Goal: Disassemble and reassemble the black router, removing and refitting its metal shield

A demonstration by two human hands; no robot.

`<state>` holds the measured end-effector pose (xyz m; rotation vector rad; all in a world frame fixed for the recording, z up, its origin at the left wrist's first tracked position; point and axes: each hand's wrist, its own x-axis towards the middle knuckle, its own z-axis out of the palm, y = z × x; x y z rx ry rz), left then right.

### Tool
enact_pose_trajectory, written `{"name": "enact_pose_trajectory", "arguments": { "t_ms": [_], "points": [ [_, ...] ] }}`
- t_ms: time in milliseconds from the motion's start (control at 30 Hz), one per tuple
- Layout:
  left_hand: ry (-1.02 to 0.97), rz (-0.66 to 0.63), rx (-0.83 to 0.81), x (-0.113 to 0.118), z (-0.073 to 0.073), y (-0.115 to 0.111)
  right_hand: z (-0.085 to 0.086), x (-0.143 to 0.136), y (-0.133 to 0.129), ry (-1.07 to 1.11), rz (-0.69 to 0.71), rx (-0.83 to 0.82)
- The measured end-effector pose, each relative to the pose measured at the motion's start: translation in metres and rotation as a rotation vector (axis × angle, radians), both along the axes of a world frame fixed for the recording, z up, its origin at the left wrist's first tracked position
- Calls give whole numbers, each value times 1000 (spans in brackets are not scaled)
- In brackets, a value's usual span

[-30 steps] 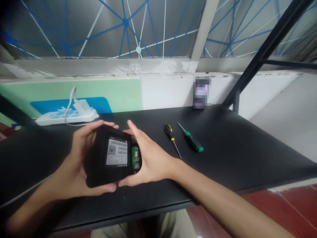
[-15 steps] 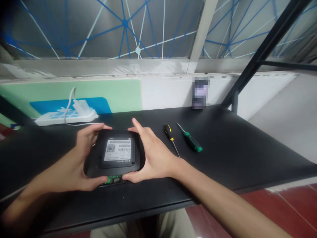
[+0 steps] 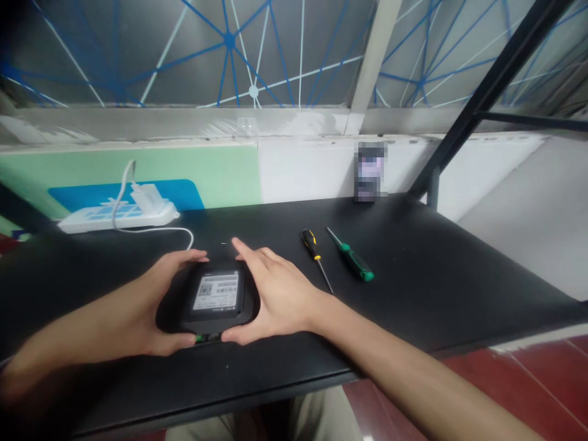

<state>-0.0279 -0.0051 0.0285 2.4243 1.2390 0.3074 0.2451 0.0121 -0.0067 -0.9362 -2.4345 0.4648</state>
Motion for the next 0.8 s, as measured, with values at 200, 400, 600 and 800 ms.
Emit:
{"name": "enact_pose_trajectory", "arguments": {
  "t_ms": [200, 400, 600, 800],
  "points": [
    [14, 11, -13, -3, -8, 1, -2, -1, -1, -80, -16, -17],
    [-53, 37, -109, -4, -12, 1, 0, 0, -1, -87, -17, 1],
    [-93, 22, -122, -4, -12, 1, -1, 1, -1, -72, 1, -5],
    [-93, -8, -100, -4, -12, 0, 0, 2, -1, -87, 10, -16]
  ]
}}
